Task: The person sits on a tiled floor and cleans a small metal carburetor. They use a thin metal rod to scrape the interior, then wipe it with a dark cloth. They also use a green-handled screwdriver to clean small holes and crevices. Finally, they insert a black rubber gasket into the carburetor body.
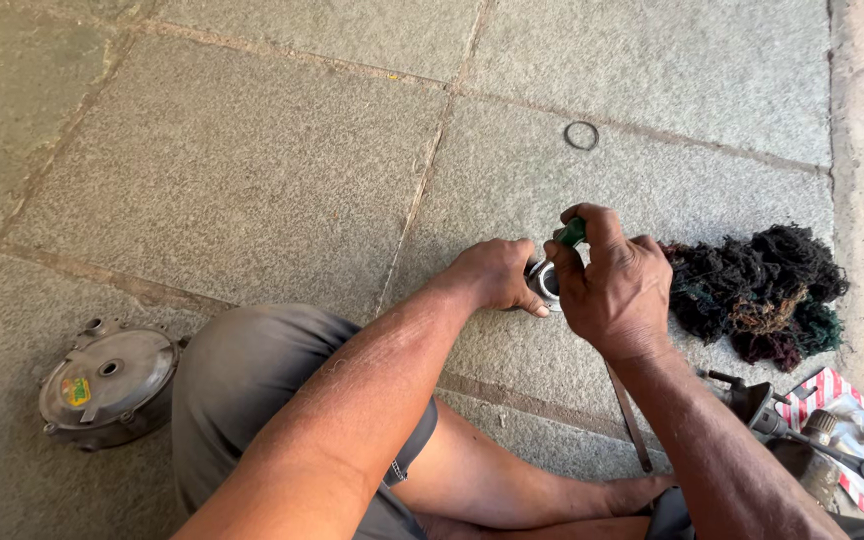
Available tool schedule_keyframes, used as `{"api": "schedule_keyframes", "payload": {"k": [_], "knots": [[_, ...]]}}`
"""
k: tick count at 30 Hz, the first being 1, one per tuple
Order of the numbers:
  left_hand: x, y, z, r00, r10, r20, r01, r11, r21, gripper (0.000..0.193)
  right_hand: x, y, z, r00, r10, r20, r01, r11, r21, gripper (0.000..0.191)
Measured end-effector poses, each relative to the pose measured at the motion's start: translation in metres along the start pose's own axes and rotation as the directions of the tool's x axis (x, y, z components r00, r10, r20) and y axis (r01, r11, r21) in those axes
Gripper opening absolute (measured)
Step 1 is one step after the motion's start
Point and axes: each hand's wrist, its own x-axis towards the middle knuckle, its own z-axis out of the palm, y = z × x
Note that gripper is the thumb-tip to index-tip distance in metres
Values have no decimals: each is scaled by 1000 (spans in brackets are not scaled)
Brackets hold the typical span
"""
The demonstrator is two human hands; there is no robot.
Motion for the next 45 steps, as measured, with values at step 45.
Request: {"api": "schedule_keyframes", "payload": {"k": [45], "knots": [[-416, -277, 139, 616, -766, -184, 782, 623, 25, 62, 47, 73, -23, 849, 425, 314, -343, 895, -285, 30]]}}
